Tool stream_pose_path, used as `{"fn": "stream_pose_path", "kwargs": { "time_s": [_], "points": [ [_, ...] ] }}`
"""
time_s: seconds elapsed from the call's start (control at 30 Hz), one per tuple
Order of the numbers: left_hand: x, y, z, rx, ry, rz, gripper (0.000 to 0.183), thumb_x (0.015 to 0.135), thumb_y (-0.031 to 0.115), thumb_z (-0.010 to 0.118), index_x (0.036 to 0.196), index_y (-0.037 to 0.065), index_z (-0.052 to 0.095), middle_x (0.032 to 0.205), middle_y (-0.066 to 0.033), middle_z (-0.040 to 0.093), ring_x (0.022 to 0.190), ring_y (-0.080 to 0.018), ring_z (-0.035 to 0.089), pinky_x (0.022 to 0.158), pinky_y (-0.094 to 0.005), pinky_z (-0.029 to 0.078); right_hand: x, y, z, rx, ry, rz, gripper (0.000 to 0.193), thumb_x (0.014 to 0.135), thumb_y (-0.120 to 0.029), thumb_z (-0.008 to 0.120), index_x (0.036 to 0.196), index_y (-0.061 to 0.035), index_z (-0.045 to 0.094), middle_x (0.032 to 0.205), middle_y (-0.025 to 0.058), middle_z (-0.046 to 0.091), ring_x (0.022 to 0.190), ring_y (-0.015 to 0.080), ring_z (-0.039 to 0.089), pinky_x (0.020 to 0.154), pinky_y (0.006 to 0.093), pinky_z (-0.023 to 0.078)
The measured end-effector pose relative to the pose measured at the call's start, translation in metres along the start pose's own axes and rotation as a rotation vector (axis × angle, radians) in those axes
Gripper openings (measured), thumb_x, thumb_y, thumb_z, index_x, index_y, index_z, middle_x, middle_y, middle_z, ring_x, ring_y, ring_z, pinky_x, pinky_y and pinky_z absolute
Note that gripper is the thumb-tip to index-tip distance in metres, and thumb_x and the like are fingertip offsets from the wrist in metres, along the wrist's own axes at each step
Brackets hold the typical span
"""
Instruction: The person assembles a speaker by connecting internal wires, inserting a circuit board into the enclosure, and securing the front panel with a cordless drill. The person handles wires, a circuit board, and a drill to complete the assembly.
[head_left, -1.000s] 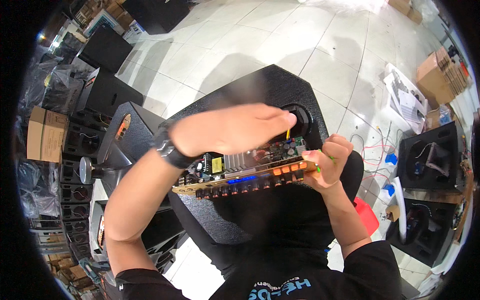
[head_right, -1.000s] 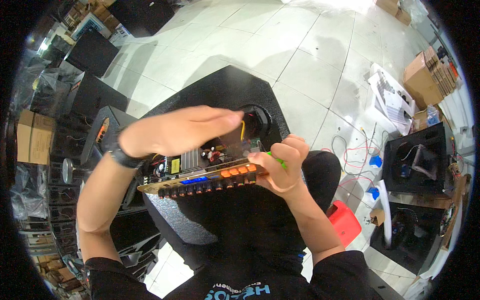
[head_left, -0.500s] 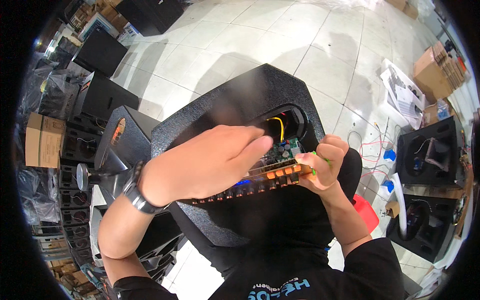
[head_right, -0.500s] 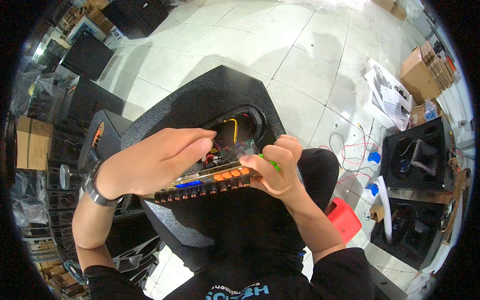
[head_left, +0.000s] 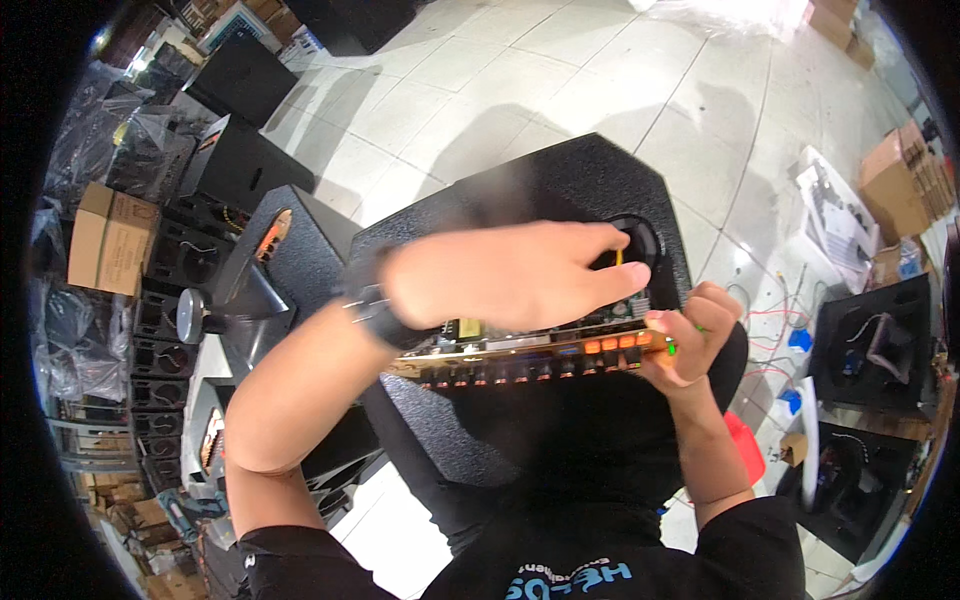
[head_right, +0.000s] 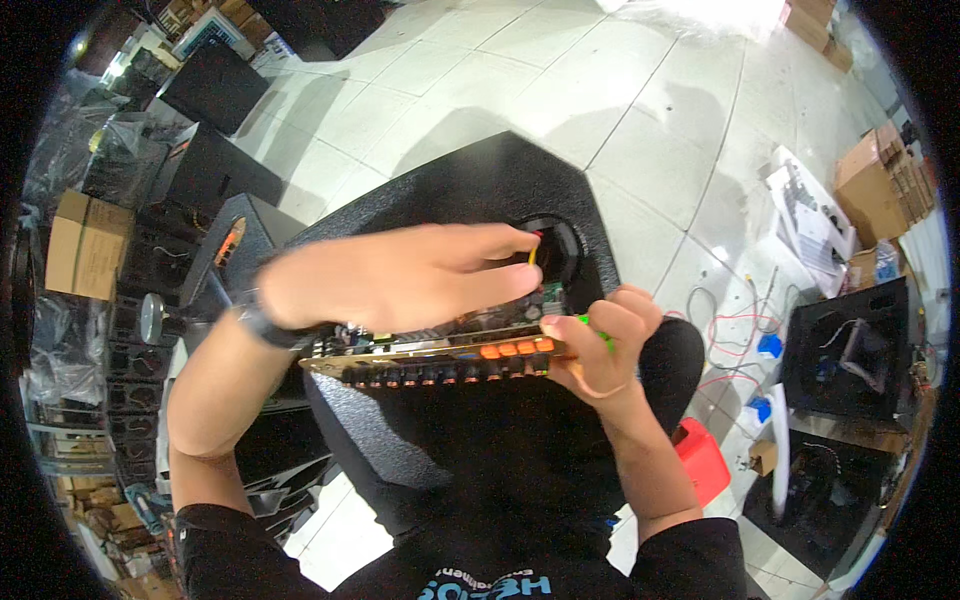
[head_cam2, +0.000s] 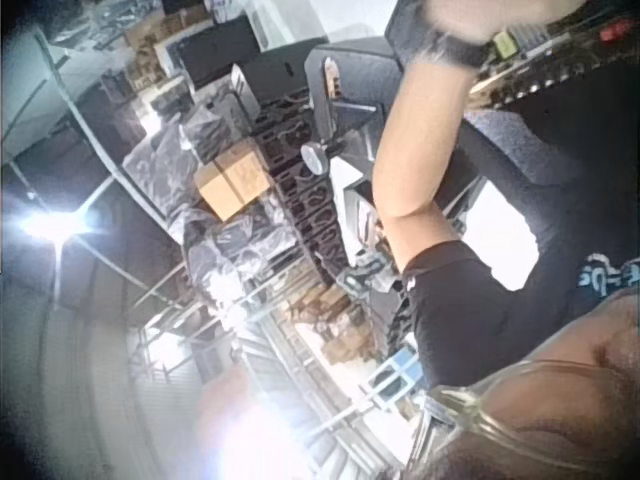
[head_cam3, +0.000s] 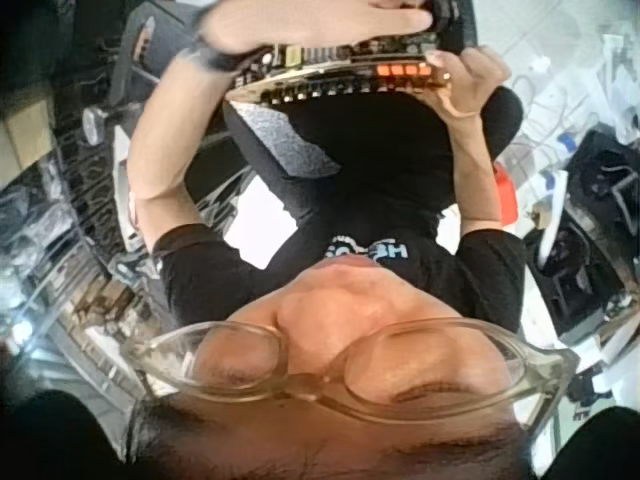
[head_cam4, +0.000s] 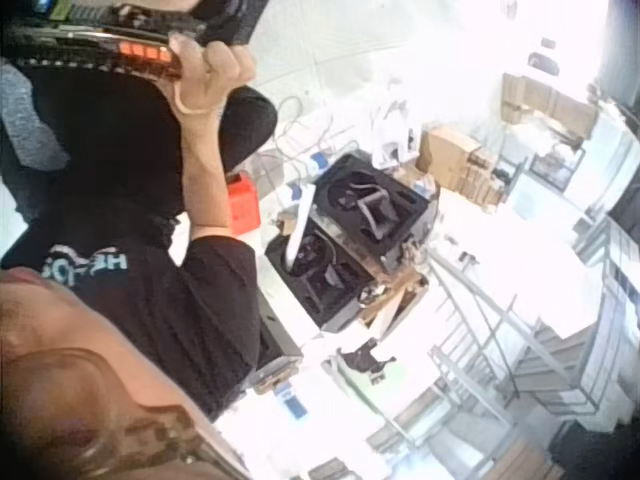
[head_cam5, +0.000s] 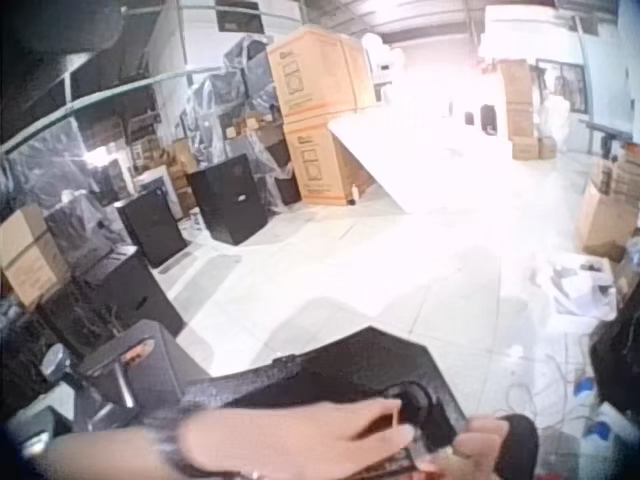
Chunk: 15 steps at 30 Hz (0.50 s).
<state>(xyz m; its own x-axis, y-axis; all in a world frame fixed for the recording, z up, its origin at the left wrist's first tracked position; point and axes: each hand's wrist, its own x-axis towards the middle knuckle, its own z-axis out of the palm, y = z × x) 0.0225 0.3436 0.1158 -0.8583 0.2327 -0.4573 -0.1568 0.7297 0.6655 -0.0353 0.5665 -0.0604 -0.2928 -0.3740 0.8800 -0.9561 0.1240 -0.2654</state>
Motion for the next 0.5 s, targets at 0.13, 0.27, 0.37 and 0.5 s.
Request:
{"fn": "stream_pose_path", "kwargs": {
  "time_s": [0.13, 0.27, 0.37, 0.5],
  "points": [
    [-0.069, -0.001, -0.027, -0.093, 0.261, 0.002, 0.043, 0.103, 0.035, 0.065, 0.118, -0.004, 0.071, 0.115, -0.0227, 0.074, 0.110, -0.0350, 0.072, 0.096, -0.0414, 0.055, -0.007, 0.008, -0.005, -0.053, 0.013, 0.012, 0.044, 0.087, -0.055, 0.071, 0.108, -0.0172, 0.072, 0.101, 0.0050, 0.043, 0.097, 0.0282, 0.043, 0.084, 0.0451, 0.039],
    [-0.134, -0.046, 0.011, 0.181, 0.405, -0.075, 0.049, 0.103, 0.037, 0.065, 0.131, -0.004, 0.067, 0.128, -0.0235, 0.071, 0.120, -0.0363, 0.068, 0.105, -0.0444, 0.052, -0.002, -0.001, 0.003, 0.036, 0.028, 0.041, 0.044, 0.091, -0.058, 0.067, 0.107, -0.0172, 0.072, 0.101, 0.0045, 0.043, 0.097, 0.0278, 0.042, 0.083, 0.0443, 0.039],
    [-0.138, -0.071, 0.046, 0.184, 0.477, -0.032, 0.058, 0.100, 0.036, 0.067, 0.143, -0.003, 0.057, 0.150, -0.0246, 0.057, 0.137, -0.0420, 0.056, 0.117, -0.0474, 0.042, -0.001, 0.000, 0.000, 0.018, 0.015, 0.054, 0.044, 0.095, -0.060, 0.064, 0.107, -0.0180, 0.072, 0.100, 0.0041, 0.042, 0.097, 0.0274, 0.042, 0.082, 0.0438, 0.039],
    [-0.134, -0.076, 0.074, 0.184, 0.602, -0.009, 0.053, 0.102, 0.030, 0.065, 0.141, -0.004, 0.057, 0.147, -0.0249, 0.059, 0.135, -0.0425, 0.057, 0.114, -0.0479, 0.044, 0.001, 0.001, -0.002, -0.015, 0.003, 0.029, 0.044, 0.095, -0.061, 0.062, 0.105, -0.0182, 0.071, 0.100, 0.0044, 0.041, 0.096, 0.0276, 0.043, 0.082, 0.0440, 0.039]
  ]
}}
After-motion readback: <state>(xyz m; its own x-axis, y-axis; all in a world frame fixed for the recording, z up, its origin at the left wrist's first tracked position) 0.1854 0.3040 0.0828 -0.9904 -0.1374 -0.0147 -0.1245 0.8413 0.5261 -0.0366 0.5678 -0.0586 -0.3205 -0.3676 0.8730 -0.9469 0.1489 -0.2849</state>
